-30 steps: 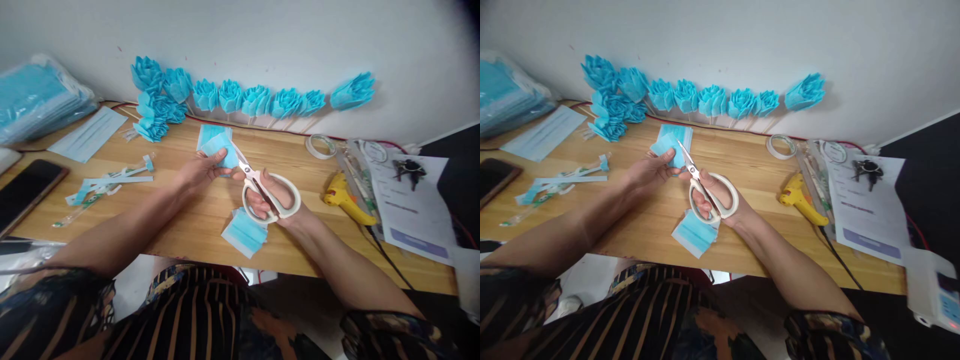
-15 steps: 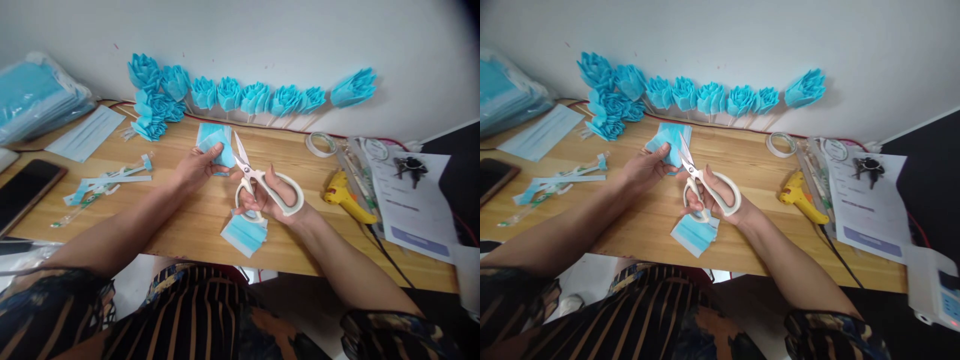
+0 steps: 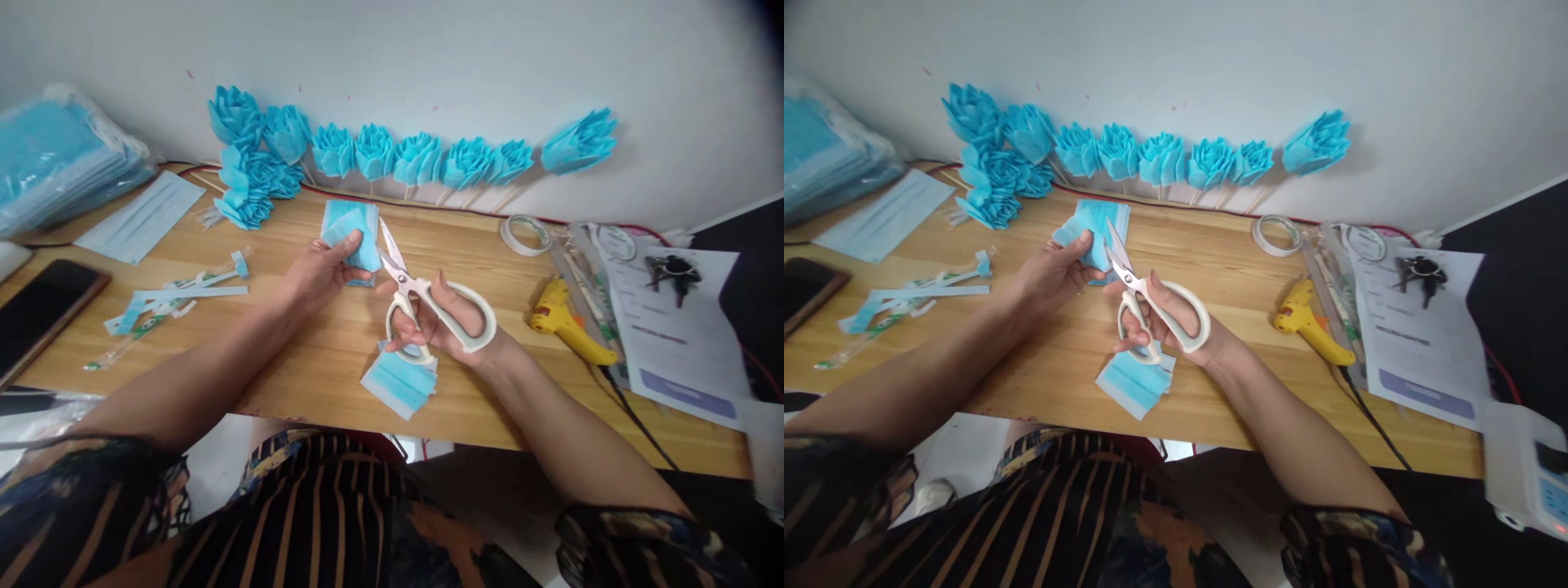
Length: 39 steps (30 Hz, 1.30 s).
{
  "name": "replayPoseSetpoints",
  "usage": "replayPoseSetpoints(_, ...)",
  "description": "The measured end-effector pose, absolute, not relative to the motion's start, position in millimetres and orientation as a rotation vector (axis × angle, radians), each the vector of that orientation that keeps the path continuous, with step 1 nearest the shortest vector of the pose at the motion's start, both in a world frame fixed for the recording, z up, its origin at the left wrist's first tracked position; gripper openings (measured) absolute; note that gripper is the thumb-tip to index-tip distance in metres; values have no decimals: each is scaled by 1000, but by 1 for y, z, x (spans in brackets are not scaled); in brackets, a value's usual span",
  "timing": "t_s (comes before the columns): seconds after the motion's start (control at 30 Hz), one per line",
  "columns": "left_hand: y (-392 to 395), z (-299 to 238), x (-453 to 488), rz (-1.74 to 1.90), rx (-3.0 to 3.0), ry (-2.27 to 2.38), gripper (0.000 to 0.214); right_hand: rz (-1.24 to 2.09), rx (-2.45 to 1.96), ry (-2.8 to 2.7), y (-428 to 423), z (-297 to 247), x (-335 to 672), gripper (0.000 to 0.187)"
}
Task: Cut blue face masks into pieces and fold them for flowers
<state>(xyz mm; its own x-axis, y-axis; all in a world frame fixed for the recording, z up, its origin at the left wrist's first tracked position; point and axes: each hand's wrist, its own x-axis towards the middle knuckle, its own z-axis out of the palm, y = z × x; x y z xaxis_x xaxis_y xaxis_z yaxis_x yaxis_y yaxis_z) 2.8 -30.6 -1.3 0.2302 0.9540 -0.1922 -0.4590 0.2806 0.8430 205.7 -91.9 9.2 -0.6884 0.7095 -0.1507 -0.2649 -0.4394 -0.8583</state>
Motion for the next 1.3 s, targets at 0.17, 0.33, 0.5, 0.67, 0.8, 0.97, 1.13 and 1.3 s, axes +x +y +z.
replayPoseSetpoints(0.17,-32,-2,3,1071,775,810,21,2137,-701,-1177,-91,9,206,70)
replayPoseSetpoints(0.33,-34,-6,3,1039,810,760,23,2111,-703,-1187,-93,10,205,71)
replayPoseSetpoints(0.5,-37,-10,4,978,860,690,24,2087,-717,-1191,-93,10,204,66)
replayPoseSetpoints(0.67,-37,-8,4,984,862,735,26,2054,-707,-1188,-93,9,201,66)
replayPoseSetpoints(0.8,-34,-9,4,1004,863,753,26,2012,-745,-1165,-94,10,200,66)
replayPoseSetpoints(0.97,-33,-11,3,1011,875,741,30,1987,-774,-1130,-96,12,199,65)
replayPoseSetpoints(1.13,-34,-6,4,1020,849,736,26,1970,-795,-1138,-96,10,199,65)
replayPoseSetpoints(1.3,-35,-3,5,1017,838,741,25,1968,-835,-1156,-95,8,201,65)
